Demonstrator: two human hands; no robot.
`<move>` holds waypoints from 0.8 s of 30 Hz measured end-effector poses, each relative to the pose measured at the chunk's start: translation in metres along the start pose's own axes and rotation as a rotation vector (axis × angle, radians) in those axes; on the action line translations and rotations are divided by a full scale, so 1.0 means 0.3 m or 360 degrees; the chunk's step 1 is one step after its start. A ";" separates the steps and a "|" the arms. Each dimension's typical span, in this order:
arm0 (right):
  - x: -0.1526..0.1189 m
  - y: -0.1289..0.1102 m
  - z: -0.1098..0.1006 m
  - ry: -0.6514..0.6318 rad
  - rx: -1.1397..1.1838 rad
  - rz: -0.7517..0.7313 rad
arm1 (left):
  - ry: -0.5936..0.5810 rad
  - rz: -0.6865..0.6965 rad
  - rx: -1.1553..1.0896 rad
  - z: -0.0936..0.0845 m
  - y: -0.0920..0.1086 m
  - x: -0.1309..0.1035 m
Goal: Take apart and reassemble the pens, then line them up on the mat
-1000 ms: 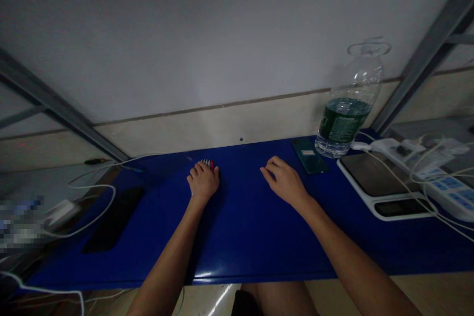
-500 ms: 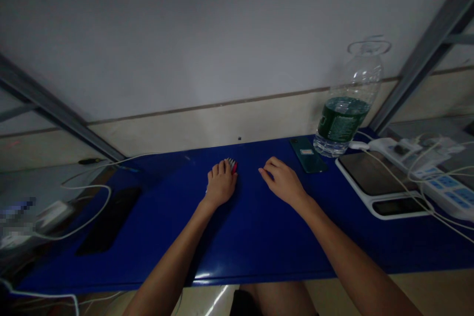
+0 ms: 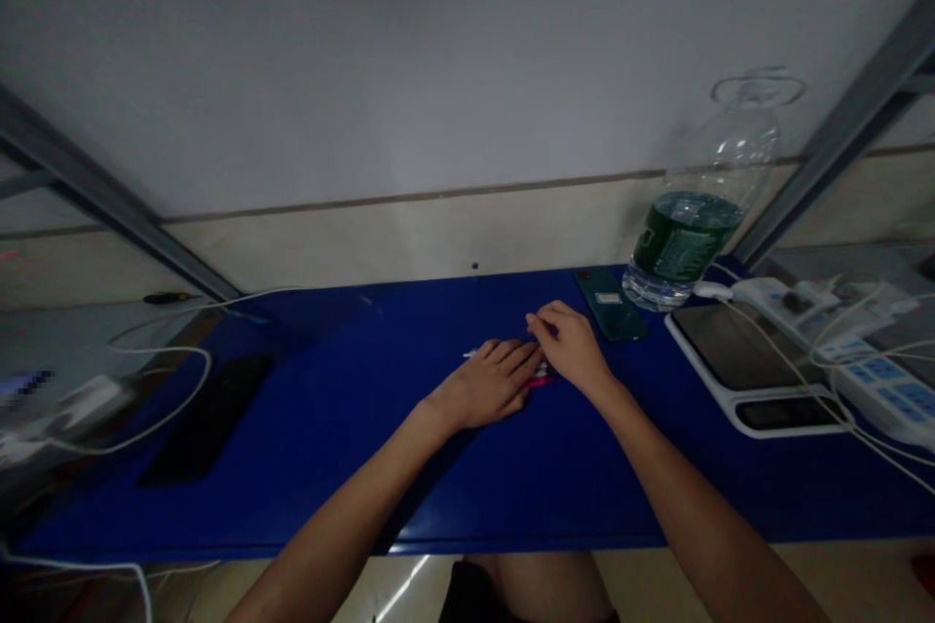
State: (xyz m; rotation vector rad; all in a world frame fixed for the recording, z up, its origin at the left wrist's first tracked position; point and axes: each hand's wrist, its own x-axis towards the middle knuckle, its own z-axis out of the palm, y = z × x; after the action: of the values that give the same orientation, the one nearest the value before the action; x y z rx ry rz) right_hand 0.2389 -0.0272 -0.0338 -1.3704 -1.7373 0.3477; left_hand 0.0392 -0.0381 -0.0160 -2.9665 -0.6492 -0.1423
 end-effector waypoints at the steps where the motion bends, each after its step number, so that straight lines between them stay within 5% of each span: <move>1: 0.001 0.007 0.001 0.0007 0.0013 0.0026 | 0.0003 -0.0010 0.0001 0.002 -0.004 -0.001; 11: 0.000 0.039 0.007 0.0004 -0.0050 0.0048 | 0.0023 -0.0304 -0.0016 0.039 -0.064 -0.005; 24: -0.005 0.036 0.012 -0.0022 -0.0138 0.0001 | 0.0084 -0.0552 -0.0107 0.063 -0.046 0.007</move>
State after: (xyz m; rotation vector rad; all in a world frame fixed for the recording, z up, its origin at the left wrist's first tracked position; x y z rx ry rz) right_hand 0.2432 -0.0237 -0.0439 -1.4335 -1.7816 0.2856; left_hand 0.0365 -0.0226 -0.0333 -2.8715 -1.1675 -0.2722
